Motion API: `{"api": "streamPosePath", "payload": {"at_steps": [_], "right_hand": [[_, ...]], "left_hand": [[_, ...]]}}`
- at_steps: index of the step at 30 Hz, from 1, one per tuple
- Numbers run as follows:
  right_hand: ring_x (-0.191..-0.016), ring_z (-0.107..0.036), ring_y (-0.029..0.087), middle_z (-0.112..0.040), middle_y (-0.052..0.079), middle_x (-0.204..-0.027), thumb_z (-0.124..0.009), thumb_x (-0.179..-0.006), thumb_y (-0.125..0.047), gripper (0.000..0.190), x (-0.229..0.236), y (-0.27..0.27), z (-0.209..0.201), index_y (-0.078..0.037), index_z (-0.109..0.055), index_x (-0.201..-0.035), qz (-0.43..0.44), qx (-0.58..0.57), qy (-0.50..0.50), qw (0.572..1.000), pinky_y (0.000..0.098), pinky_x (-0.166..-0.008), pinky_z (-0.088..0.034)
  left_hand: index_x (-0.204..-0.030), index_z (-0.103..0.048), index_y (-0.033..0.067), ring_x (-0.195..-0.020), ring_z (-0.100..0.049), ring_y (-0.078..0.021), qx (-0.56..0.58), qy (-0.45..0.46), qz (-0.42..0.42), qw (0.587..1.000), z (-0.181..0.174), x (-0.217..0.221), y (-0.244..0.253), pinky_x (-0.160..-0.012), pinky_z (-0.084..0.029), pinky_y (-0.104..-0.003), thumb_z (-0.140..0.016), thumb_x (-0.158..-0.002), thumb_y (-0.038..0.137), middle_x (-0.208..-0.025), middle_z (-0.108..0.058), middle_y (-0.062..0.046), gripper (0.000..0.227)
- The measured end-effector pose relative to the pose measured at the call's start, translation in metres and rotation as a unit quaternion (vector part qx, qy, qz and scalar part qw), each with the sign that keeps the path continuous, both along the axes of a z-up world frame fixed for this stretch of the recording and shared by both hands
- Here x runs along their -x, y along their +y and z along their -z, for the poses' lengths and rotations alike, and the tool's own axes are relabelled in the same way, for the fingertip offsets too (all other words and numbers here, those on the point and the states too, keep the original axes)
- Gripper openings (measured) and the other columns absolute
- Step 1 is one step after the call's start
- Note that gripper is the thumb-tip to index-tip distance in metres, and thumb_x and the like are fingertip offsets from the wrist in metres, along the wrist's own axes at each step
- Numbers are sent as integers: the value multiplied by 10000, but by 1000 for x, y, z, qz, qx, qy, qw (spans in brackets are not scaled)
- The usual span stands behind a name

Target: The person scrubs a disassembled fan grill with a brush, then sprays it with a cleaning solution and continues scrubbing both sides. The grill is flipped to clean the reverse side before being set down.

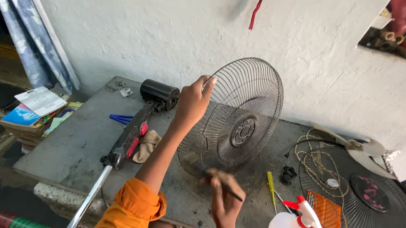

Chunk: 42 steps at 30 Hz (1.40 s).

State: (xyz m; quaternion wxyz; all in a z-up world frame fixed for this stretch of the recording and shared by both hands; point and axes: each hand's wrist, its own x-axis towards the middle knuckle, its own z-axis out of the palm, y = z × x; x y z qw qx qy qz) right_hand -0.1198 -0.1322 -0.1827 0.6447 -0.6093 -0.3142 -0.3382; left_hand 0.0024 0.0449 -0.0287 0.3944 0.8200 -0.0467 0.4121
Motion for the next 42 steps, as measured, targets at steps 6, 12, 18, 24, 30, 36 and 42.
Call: {"api": "streamPosePath", "payload": {"at_steps": [6, 12, 18, 24, 30, 36, 42], "right_hand": [[-857, -688, 186, -753, 145, -990, -667, -997, -27, 157, -25, -19, -21, 63, -745, -1100, 100, -42, 89, 990, 300, -789, -539], [-852, -750, 156, -773, 96, -983, -664, -973, -38, 128, -9, -5, -23, 26, -741, -1053, 124, 8, 61, 990, 282, -779, -592], [-759, -696, 220, -804, 164, -971, -734, -917, -3, 148, -12, -3, -31, 37, -778, -1053, -49, 3, 128, 991, 321, -680, -542], [-1078, -748, 240, -745, 175, -1145, -652, -1015, -5, 106, -27, 1, -27, 30, -714, -1094, 91, -52, -13, 994, 363, -937, -623], [-620, -774, 176, -804, 128, -801, -666, -926, -100, 164, -3, -8, -49, 9, -774, -985, 57, 180, 167, 968, 304, -562, -595], [-722, -678, 148, -731, 164, -908, -592, -1099, -127, 226, -32, 7, -73, 69, -703, -1095, 15, -113, 51, 992, 277, -648, -534], [-478, -656, 152, -710, 139, -653, -588, -1007, -130, 209, -30, -18, -73, 48, -698, -989, -63, 21, 195, 979, 293, -411, -522]], "left_hand": [[-1120, -708, 61, -369, -533, -121, 14, 28, 7, 999, 8, 4, 5, -376, -371, -336, -499, -1059, 438, -460, -526, -38, 436], [-1077, -713, 47, -401, -541, -145, 20, -16, -19, 1000, 15, 3, 15, -415, -393, -339, -515, -1074, 407, -502, -547, -50, 410], [-1003, -714, 29, -456, -535, -156, 34, -43, -33, 998, 19, 1, 25, -470, -408, -325, -533, -1081, 378, -545, -551, -67, 401], [-1017, -712, 32, -407, -489, -147, 47, 1, -40, 998, 18, 3, 26, -430, -377, -339, -521, -1066, 376, -513, -533, -54, 397], [-1073, -729, 42, -457, -528, -123, 53, 3, -37, 998, 29, 1, 31, -451, -406, -326, -503, -1070, 402, -552, -573, -44, 426], [-1097, -714, 47, -448, -528, -141, 57, -12, -11, 998, 36, 0, 17, -433, -407, -347, -483, -1089, 434, -567, -587, -51, 451], [-1107, -722, 39, -395, -562, -129, 28, -7, -20, 999, 16, 9, 1, -390, -393, -336, -498, -1064, 432, -486, -555, -43, 455]]}}
